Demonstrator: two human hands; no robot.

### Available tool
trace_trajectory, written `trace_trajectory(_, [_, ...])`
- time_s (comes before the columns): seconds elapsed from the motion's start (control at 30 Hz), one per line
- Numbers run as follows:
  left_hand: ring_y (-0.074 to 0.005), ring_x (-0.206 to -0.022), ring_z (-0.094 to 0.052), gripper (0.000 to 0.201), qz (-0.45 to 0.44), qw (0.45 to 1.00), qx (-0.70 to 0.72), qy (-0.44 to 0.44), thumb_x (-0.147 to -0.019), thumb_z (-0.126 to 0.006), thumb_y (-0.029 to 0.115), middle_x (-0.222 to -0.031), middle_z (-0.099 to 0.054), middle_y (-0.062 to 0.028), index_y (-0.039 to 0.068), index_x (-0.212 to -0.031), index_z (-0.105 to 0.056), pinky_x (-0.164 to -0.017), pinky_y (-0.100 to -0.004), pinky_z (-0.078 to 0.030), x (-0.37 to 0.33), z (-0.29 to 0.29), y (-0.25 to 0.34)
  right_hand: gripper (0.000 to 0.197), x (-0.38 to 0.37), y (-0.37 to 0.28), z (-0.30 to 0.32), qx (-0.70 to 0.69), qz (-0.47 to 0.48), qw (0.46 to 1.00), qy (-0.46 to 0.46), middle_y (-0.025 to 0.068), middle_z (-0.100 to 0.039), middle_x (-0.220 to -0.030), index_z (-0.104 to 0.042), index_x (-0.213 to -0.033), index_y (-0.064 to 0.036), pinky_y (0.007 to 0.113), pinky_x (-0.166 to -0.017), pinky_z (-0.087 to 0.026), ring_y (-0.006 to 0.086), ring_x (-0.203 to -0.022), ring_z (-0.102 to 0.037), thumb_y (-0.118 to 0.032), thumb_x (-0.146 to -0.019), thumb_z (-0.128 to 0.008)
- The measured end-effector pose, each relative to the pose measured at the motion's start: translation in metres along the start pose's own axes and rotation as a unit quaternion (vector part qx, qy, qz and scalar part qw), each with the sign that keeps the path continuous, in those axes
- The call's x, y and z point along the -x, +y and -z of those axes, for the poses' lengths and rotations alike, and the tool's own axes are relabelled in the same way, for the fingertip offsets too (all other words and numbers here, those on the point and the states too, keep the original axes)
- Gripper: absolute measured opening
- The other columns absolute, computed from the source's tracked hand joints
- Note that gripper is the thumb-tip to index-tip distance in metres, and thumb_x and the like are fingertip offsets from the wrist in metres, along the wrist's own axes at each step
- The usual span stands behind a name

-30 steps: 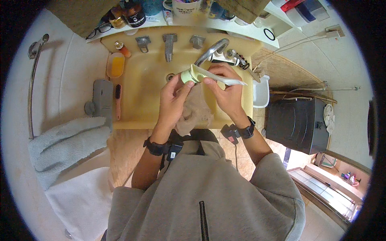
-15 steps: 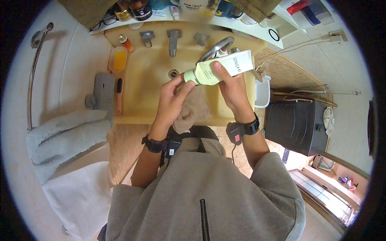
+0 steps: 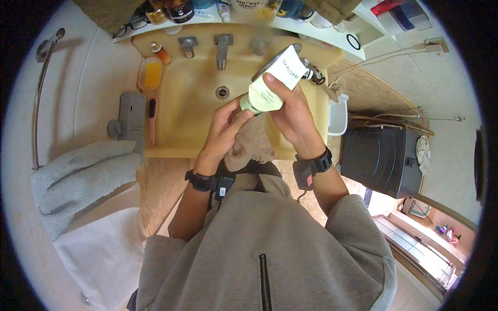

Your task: The person wipes various items on a bathroom counter with a cloth, including a gold lid, a tube of toothpaste, a pump bottle, a small glass jar, and a plastic bottle.

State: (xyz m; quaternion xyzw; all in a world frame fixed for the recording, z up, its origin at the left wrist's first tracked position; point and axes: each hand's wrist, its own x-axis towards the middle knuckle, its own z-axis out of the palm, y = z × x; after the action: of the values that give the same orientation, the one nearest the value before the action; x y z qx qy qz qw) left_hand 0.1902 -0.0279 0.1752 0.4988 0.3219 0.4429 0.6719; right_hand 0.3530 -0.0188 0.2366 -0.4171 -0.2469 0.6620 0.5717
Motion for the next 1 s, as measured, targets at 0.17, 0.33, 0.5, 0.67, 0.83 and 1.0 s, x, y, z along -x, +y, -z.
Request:
trace_trajectory(0.17, [-0.0108,-0.111,-0.055,0.045,-0.003,0.999,0.048,-0.003,-0.096,-0.062,0.009,-0.123,-0.062,-0.0051,-0.004,-0.137,-0.05,-0.098,-0.0272,-0.043,-0.001,-0.004,-0.007,0.03,0.001,0.003,-0.003,-0.01,0.003,1.0,-0.019,0.0071,-0.067,-0.102,-0.061,-0.113,-0.0014,0.031,-0.081,-0.053,0.0175,-0.094,-0.067,-0.021,-0.092,-0.069])
trace_trajectory(0.33, [-0.0116,-0.114,-0.054,0.048,-0.007,0.999,0.05,-0.021,-0.095,-0.062,0.009,-0.126,-0.06,-0.006,-0.004,-0.14,-0.047,-0.1,-0.0283,-0.042,-0.001,-0.002,-0.006,0.033,0.003,0.006,0.0,-0.053,-0.028,0.998,-0.034,0.0091,-0.068,-0.105,-0.061,-0.117,0.0001,0.031,-0.085,-0.052,0.0181,-0.096,-0.067,-0.02,-0.092,-0.068])
trace_trajectory(0.5, [-0.0123,-0.114,-0.054,0.049,-0.024,0.998,0.048,-0.019,-0.095,-0.062,0.009,-0.125,-0.06,-0.0061,-0.004,-0.14,-0.047,-0.101,-0.0289,-0.042,0.001,-0.004,-0.008,0.031,0.004,0.01,0.005,-0.061,-0.1,0.99,-0.072,0.0032,-0.066,-0.106,-0.061,-0.116,-0.0052,0.028,-0.086,-0.047,0.0135,-0.097,-0.063,-0.028,-0.095,-0.064])
trace_trajectory(0.67, [-0.0119,-0.112,-0.055,0.044,-0.015,1.0,0.018,-0.009,-0.095,-0.063,0.01,-0.122,-0.062,-0.0044,-0.003,-0.136,-0.052,-0.099,-0.0282,-0.042,0.002,-0.003,-0.001,0.033,-0.002,0.014,0.015,-0.062,-0.121,0.989,-0.049,0.0045,-0.067,-0.107,-0.062,-0.115,-0.0054,0.029,-0.085,-0.047,0.014,-0.098,-0.063,-0.03,-0.094,-0.067])
trace_trajectory(0.83, [-0.0092,-0.107,-0.056,0.038,0.038,0.996,0.038,0.071,-0.096,-0.063,0.013,-0.116,-0.065,-0.0026,-0.003,-0.129,-0.058,-0.095,-0.0258,-0.043,-0.002,-0.011,0.0,0.036,-0.006,0.013,0.022,0.006,-0.021,1.0,0.017,0.0051,-0.068,-0.107,-0.063,-0.116,-0.0044,0.029,-0.082,-0.047,0.013,-0.098,-0.061,-0.031,-0.092,-0.069])
trace_trajectory(1.0, [-0.0064,-0.1,-0.056,0.034,0.093,0.984,0.057,0.141,-0.097,-0.063,0.017,-0.112,-0.066,-0.0005,-0.002,-0.126,-0.061,-0.089,-0.0233,-0.044,-0.001,-0.021,-0.001,0.036,0.002,0.016,0.028,0.181,0.084,0.98,0.021,0.006,-0.068,-0.105,-0.063,-0.118,0.0009,0.027,-0.078,-0.047,0.0098,-0.093,-0.06,-0.015,-0.088,-0.074])
